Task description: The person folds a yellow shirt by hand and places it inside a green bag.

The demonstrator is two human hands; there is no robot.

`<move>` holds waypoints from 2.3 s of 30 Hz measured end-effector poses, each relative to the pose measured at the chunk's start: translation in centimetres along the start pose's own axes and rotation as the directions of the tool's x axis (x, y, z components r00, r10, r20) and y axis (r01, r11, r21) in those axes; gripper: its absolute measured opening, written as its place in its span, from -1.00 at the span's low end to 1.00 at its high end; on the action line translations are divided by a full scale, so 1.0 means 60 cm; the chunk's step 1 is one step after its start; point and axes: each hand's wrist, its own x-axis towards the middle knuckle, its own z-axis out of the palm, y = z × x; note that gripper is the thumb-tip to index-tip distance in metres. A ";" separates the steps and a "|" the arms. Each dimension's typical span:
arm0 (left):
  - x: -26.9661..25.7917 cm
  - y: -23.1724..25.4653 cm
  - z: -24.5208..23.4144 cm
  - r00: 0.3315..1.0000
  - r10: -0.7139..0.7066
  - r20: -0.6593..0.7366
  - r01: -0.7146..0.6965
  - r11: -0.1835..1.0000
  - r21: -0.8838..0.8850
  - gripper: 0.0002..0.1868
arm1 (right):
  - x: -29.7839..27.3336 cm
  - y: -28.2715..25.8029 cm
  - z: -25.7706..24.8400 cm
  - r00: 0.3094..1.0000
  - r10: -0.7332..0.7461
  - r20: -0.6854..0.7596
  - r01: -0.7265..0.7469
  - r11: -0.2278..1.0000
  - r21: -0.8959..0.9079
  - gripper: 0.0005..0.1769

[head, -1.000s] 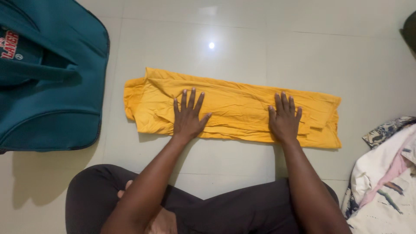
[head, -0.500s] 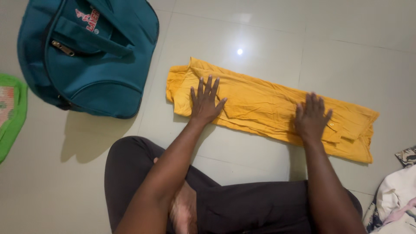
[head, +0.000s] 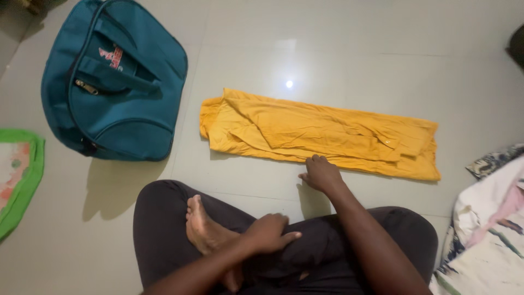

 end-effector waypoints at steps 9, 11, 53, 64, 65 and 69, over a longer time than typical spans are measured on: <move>-0.094 0.040 -0.049 0.986 -0.142 0.088 0.123 0.973 0.195 0.15 | 0.037 0.014 0.064 0.910 -0.042 0.412 0.132 0.973 -0.191 -0.15; -0.109 0.054 -0.063 0.970 -0.178 0.167 0.146 0.971 0.191 0.18 | 0.048 0.010 0.079 0.900 0.026 0.434 0.080 0.971 -0.225 -0.13; 0.046 -0.006 -0.097 0.970 -0.062 0.233 -0.031 0.926 0.375 -0.35 | -0.023 0.096 -0.107 0.972 0.047 0.228 -0.096 0.973 0.210 -0.42; 0.267 -0.161 -0.155 0.775 0.073 -0.628 0.173 0.931 0.321 -0.23 | 0.088 0.180 -0.058 0.854 0.231 -0.466 -0.128 0.962 0.241 -0.61; 0.271 -0.168 -0.152 0.775 0.059 -0.629 0.180 0.934 0.309 -0.23 | 0.106 0.182 -0.037 0.847 0.142 -0.512 -0.064 0.984 0.168 -0.53; 0.282 -0.188 -0.136 0.847 -0.065 -0.528 0.237 0.935 0.265 -0.09 | 0.131 0.160 0.022 0.898 0.039 -0.437 -0.073 0.996 -0.060 -0.34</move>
